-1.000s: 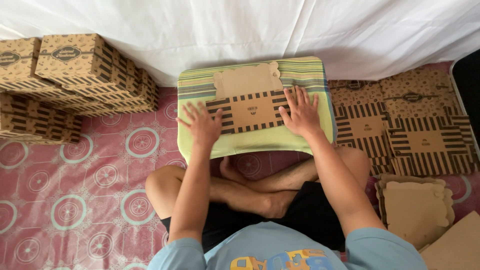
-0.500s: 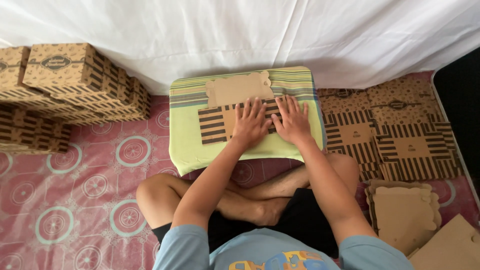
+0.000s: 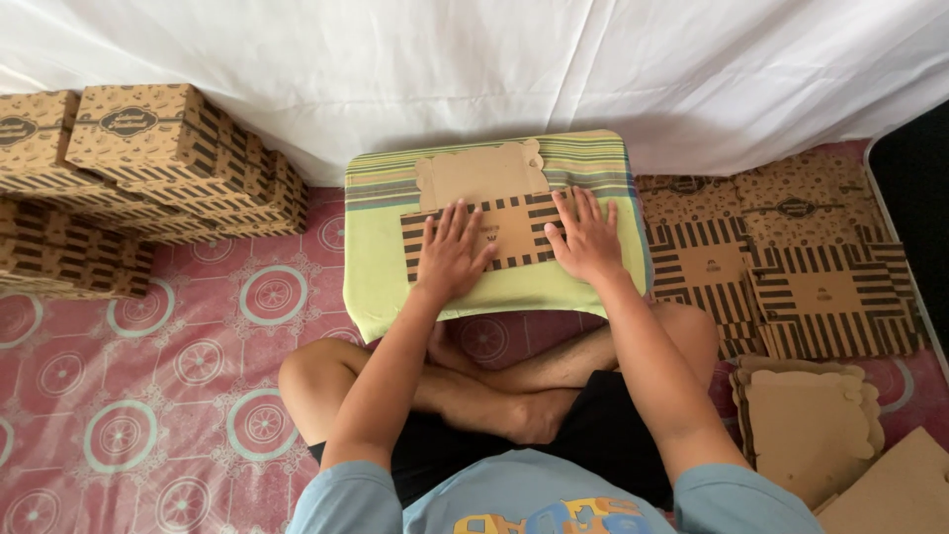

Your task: The person assembles flat cardboard pieces into small boxes by folding and interlocking the tabs. They work on a cushion placed on the floor, handling multiple pre-cut cardboard sheets and stacking the finished boxes.

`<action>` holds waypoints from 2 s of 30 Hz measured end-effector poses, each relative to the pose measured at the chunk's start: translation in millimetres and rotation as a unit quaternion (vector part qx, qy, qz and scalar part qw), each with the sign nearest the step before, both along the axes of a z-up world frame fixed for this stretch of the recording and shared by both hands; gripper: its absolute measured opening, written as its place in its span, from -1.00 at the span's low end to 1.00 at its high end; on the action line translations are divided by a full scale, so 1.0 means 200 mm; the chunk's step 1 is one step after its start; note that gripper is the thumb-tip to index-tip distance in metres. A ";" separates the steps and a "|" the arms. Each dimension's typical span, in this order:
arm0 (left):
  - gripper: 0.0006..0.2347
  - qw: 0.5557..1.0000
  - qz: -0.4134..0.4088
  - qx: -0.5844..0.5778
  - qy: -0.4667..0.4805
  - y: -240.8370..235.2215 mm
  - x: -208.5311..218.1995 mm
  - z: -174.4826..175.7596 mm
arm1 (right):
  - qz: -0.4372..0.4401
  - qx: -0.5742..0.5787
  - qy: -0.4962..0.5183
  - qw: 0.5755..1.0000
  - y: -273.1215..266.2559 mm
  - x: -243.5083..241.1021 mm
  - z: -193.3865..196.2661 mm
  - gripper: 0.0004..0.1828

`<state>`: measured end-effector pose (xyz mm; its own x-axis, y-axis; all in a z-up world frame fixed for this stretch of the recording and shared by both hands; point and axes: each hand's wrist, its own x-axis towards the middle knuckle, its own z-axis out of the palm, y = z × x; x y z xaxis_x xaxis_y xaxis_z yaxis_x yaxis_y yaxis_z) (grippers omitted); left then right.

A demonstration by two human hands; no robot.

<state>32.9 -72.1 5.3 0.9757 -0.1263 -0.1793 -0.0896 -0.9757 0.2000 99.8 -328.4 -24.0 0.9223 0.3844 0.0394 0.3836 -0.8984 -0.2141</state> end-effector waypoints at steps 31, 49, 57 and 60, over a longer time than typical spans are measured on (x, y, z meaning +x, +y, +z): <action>-0.37 0.982 0.184 0.038 0.007 0.42 -0.26 0.03 | 0.133 0.218 -0.249 0.934 0.65 -0.11 0.06 -0.35; -0.33 0.981 0.192 0.022 0.013 0.45 -0.26 0.00 | 0.143 -0.080 0.078 0.983 0.59 -0.18 0.27 -0.13; -0.33 0.981 0.193 0.026 0.009 0.45 -0.25 0.00 | 0.048 -0.061 0.079 0.994 0.34 -0.15 0.29 -0.11; -0.32 0.980 0.199 0.015 0.004 0.45 -0.26 0.00 | 0.033 -0.051 0.075 0.995 0.22 -0.12 0.25 -0.10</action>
